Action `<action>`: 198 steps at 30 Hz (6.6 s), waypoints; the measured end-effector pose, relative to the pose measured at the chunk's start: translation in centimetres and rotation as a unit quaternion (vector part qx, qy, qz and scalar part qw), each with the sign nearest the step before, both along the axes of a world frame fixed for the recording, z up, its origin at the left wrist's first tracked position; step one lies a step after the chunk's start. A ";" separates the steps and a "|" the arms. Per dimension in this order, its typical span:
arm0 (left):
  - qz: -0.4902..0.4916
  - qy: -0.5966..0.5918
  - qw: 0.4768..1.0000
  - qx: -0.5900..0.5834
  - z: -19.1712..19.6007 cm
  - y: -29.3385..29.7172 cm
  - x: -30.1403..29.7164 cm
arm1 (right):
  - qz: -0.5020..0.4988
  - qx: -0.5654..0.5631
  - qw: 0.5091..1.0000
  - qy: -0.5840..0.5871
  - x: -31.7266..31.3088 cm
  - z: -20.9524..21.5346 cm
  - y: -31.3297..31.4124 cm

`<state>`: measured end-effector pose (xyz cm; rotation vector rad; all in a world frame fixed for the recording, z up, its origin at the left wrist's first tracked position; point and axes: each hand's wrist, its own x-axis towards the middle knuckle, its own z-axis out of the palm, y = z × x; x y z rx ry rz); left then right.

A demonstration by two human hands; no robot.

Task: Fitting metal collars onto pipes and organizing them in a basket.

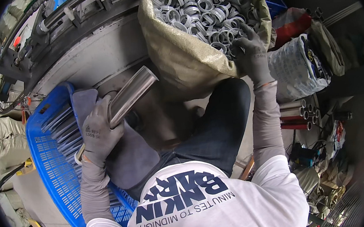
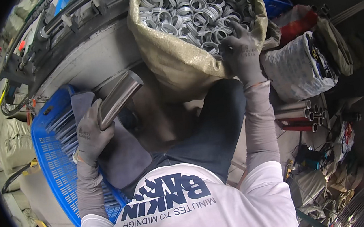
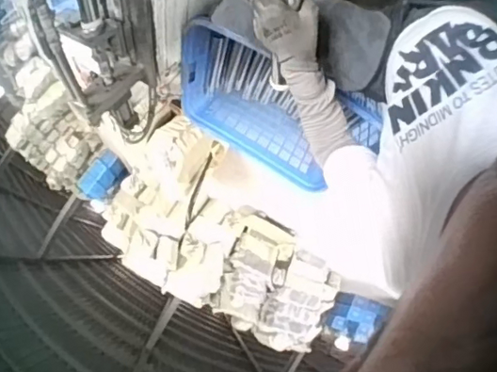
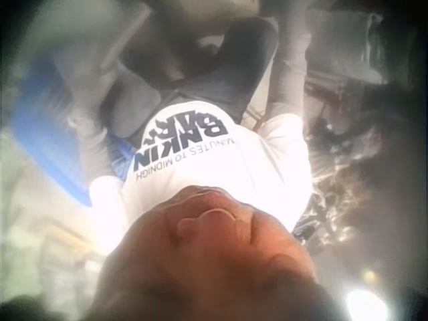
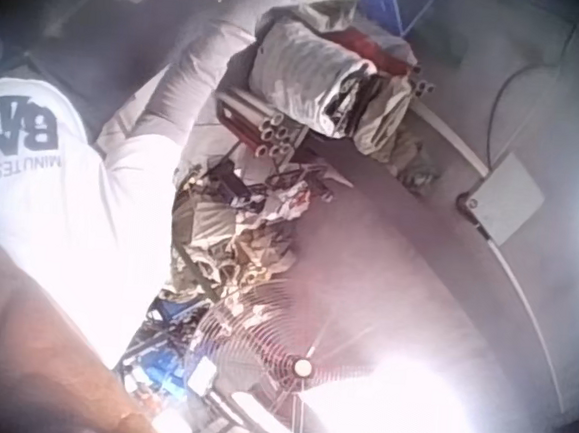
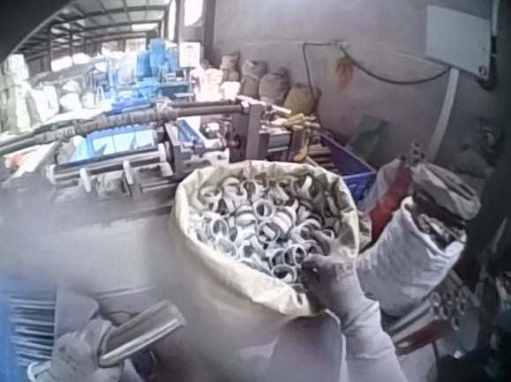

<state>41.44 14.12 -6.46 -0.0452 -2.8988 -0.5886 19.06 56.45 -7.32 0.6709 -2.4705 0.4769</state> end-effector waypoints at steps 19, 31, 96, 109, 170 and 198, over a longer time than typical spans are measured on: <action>-0.079 0.014 0.996 0.034 0.4 -1.0 0.7 | 0.343 -0.374 0.698 -0.506 7.8 -0.2 -14.4; -0.065 0.040 0.995 0.061 1.4 -1.4 1.3 | 0.308 -0.571 0.573 -0.501 8.5 -2.5 -14.4; -0.012 0.078 0.985 -0.155 3.7 -6.2 -3.4 | -0.074 0.175 0.975 -0.116 -1.7 1.9 -0.1; 0.141 0.074 0.928 -0.336 9.0 -11.6 -35.0 | -0.065 0.129 0.976 -0.162 -1.7 0.9 1.8; -0.025 0.054 0.997 -0.041 2.8 -1.2 0.4 | 0.196 -0.606 0.459 -0.619 11.1 -6.7 -17.1; -0.077 -0.024 0.988 -0.136 -1.4 3.1 -1.9 | 0.186 -0.453 0.790 -0.370 13.9 -5.3 -21.0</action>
